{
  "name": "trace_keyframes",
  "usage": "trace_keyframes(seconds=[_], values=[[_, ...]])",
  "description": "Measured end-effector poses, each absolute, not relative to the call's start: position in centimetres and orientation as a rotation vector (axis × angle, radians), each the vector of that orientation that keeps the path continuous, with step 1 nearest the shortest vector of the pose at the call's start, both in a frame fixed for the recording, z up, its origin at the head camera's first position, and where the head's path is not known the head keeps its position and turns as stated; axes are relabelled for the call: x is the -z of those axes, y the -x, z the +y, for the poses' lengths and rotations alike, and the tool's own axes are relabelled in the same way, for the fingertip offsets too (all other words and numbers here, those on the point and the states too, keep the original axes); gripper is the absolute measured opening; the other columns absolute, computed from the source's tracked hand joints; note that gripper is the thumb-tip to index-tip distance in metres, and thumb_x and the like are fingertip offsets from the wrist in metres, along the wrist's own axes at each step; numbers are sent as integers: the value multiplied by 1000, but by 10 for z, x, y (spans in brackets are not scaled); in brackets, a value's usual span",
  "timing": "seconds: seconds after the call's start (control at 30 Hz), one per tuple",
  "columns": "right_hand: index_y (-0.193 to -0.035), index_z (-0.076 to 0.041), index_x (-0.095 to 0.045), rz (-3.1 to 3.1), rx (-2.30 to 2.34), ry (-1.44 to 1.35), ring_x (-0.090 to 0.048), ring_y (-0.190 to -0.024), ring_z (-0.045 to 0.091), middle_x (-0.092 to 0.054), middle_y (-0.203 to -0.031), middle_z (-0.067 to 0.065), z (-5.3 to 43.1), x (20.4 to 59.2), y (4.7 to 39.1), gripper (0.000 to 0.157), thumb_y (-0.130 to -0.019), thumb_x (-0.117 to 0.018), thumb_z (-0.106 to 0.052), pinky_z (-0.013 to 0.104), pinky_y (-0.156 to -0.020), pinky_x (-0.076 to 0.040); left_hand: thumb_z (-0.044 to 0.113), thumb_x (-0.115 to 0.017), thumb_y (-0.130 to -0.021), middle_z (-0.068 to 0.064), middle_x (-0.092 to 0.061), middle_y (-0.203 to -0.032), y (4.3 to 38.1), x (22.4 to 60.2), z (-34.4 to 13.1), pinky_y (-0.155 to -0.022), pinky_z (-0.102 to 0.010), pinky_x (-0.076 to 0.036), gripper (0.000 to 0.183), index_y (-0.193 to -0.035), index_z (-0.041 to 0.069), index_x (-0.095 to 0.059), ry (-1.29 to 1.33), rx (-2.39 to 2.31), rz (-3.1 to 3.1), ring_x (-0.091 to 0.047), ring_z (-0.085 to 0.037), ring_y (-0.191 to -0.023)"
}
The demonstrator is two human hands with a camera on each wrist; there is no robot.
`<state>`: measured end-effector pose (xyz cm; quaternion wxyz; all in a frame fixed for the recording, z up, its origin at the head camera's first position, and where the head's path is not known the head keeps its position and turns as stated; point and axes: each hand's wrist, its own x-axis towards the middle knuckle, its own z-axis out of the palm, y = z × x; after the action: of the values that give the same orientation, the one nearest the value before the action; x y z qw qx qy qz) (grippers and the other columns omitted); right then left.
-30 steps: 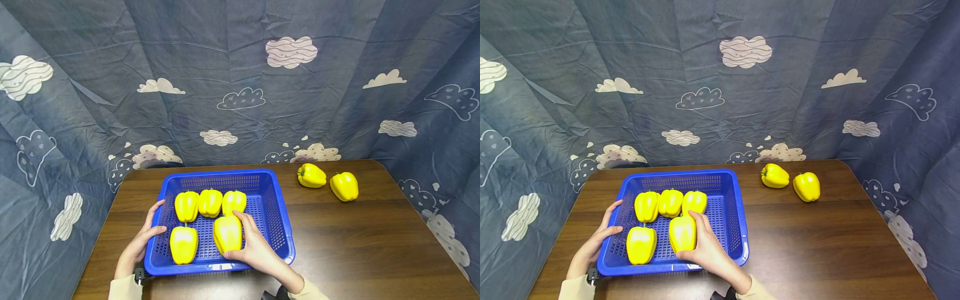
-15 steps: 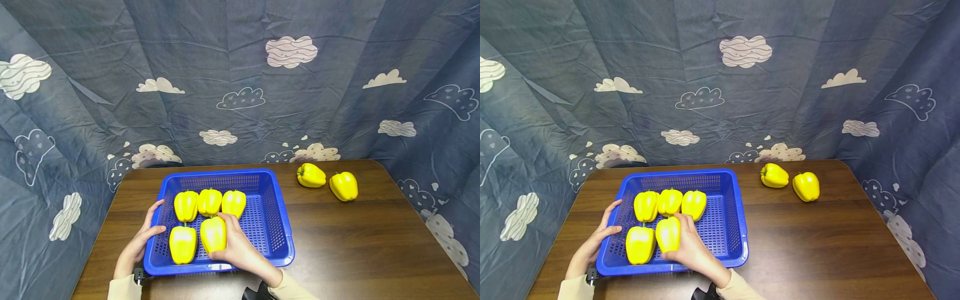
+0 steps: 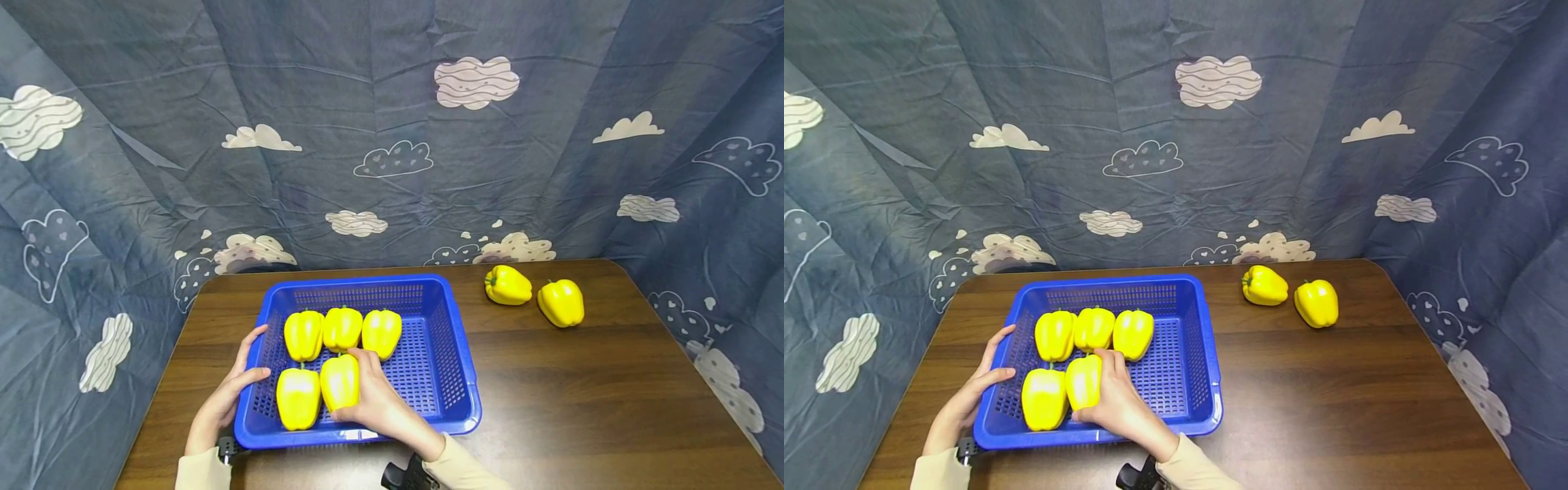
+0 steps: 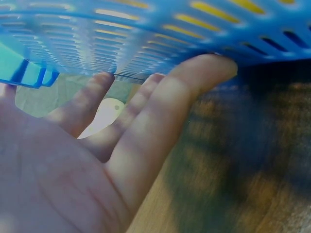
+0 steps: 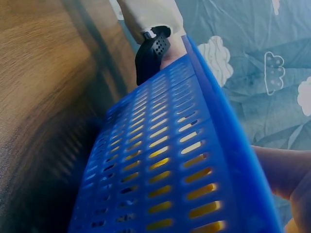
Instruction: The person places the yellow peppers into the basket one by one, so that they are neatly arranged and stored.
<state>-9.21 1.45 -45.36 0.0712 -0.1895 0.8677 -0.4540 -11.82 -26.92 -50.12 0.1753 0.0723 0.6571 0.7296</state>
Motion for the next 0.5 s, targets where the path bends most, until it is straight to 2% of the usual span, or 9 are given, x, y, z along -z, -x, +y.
trace_keyframes(seconds=[0.23, 0.5], values=[[-133, 6, -36, 2564, 1292, 541, -51, -105, 33, -39, -123, 19, 13, 457, 93, 91, -61, -87, -15, 43, -91, -44, 12, -43, -91, -22, -2, -151, 118, 500, -269, -89, -58, -42, 68, -147, 36, -11, -186, -2063, 1872, -22, -51, -127], [-130, 5, -38, 2543, 1274, 540, -53, -102, 33, -37, -121, 18, 16, 456, 92, 79, -63, -78, 0, 41, -89, -45, 12, -44, -91, -22, -2, -152, 117, 500, -268, -89, -58, -42, 68, -147, 36, -11, -163, -2055, 1873, -21, -51, -128]])
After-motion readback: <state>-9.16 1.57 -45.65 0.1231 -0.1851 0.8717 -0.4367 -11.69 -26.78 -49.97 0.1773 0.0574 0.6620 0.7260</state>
